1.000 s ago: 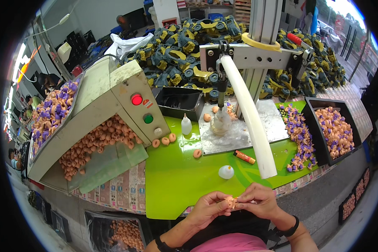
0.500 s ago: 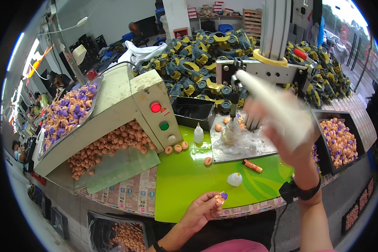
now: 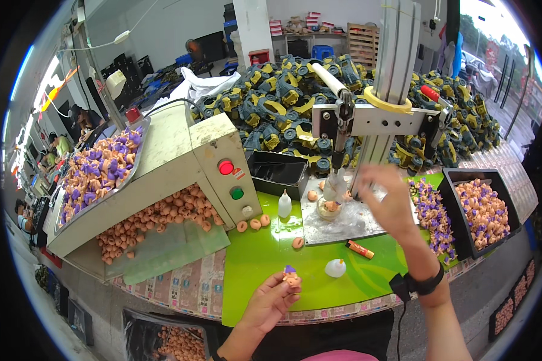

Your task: Gluing and pressing small plastic components together at a factory workstation.

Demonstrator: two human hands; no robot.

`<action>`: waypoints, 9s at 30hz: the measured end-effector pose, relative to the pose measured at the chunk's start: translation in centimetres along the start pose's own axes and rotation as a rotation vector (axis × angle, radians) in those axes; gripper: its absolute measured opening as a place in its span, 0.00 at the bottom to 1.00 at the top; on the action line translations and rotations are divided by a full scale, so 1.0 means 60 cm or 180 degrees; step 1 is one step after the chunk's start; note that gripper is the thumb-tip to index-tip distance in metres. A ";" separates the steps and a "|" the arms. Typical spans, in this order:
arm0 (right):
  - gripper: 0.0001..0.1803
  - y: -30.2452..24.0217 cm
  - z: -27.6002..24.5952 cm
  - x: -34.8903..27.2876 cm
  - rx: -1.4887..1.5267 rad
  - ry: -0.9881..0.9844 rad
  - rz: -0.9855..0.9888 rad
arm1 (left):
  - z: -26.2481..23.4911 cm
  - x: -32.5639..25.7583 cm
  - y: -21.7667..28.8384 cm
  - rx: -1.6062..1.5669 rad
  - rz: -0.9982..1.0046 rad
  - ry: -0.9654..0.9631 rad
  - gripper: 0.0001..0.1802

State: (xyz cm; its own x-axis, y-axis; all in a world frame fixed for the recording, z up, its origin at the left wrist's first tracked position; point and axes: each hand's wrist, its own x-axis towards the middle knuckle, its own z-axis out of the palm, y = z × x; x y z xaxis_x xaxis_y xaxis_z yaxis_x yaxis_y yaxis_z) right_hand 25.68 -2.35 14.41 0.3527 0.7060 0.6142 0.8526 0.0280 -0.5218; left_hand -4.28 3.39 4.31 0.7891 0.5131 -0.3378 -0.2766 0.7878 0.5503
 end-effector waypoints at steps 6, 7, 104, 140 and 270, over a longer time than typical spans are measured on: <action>0.16 0.096 0.118 -0.083 -0.0365 -0.0978 -0.0034 | 0.021 0.028 0.027 0.0332 0.0062 -0.0163 0.13; 0.16 0.104 0.127 -0.087 -0.0378 -0.0943 -0.0018 | 0.030 0.032 0.029 0.0359 0.0048 -0.0189 0.13; 0.17 -0.041 -0.037 -0.302 0.0967 -0.0428 0.0003 | -0.010 0.219 0.041 0.6296 0.3842 0.0247 0.19; 0.28 -0.020 0.125 -0.280 0.0965 -0.0466 0.1353 | -0.010 0.037 -0.048 -0.0250 -0.0558 -0.0382 0.19; 0.13 -0.030 -0.019 -0.318 0.3061 -0.0362 0.2577 | 0.034 0.018 -0.119 0.0237 -0.1006 -0.0580 0.20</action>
State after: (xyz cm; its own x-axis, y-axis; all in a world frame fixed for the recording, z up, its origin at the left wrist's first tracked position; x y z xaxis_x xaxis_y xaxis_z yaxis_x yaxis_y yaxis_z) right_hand 17.87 -16.69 4.27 0.5656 0.8171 -0.1115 -0.2332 0.0287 -0.9720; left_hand -0.35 -2.40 1.55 0.9157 0.1741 -0.3621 0.0316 0.8672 0.4970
